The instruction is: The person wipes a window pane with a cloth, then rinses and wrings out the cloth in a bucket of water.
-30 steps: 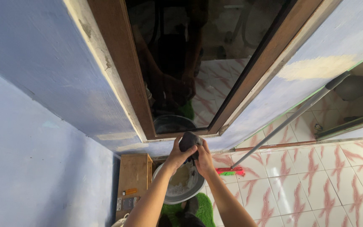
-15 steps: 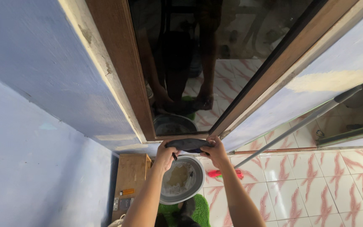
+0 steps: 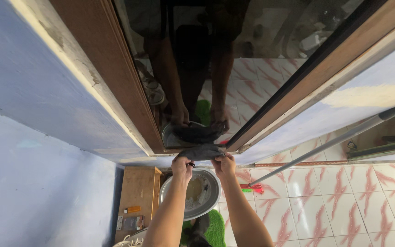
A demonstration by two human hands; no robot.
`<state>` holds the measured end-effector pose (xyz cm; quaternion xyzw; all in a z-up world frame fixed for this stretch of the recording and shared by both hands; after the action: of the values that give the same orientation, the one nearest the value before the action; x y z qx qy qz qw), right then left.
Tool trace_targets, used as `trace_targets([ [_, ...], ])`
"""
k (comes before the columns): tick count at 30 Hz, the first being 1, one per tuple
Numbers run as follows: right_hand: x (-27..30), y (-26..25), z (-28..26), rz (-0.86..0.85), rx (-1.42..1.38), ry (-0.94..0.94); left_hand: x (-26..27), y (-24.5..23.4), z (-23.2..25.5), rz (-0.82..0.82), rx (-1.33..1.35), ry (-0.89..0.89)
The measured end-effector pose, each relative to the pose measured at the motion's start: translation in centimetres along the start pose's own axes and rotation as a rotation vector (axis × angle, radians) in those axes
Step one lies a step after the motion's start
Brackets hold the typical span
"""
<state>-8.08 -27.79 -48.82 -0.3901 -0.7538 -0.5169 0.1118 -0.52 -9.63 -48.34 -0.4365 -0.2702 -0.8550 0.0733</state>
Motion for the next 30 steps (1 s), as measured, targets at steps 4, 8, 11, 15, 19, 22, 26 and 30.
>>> trace_targets([
  [4,-1.0,1.0,-0.3,-0.013,-0.209,-0.161,-1.2,1.6,-0.1,-0.186,-0.04,0.174],
  [8,-1.1,2.1,0.3,-0.287,-0.39,-0.081,-1.4,2.1,-0.1,-0.191,-0.134,0.312],
  [11,-1.6,0.6,0.5,-0.005,-0.136,-0.168,-2.1,0.2,-1.9,0.054,-0.172,-0.016],
  [15,-2.3,-0.4,1.6,0.315,-0.084,-0.049,-2.7,1.1,-1.9,0.066,0.042,0.037],
  [19,-2.6,-0.4,1.7,0.354,-0.142,-0.06,-3.4,2.7,-1.7,-0.037,0.155,0.081],
  [22,-2.3,0.0,1.6,0.239,-0.215,-0.133,-3.5,3.2,-1.8,-0.144,0.191,0.109],
  [26,-1.8,1.3,1.5,0.029,-0.323,-0.221,-3.4,1.9,-3.1,-0.002,0.112,-0.03],
  [30,-2.3,1.0,1.2,0.161,-0.242,-0.181,-3.4,2.4,-3.2,0.025,0.143,-0.053],
])
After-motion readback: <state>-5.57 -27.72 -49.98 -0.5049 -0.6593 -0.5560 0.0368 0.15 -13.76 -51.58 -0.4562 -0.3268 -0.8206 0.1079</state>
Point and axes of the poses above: each hand's wrist, its own x-axis away from the middle knuckle, its own y-axis out of the palm, z = x × y, the point moved 6 cm from there along -x, towards the middle knuckle, and after that the axes turned 9 degrees about -x, right-handed, at the moved point
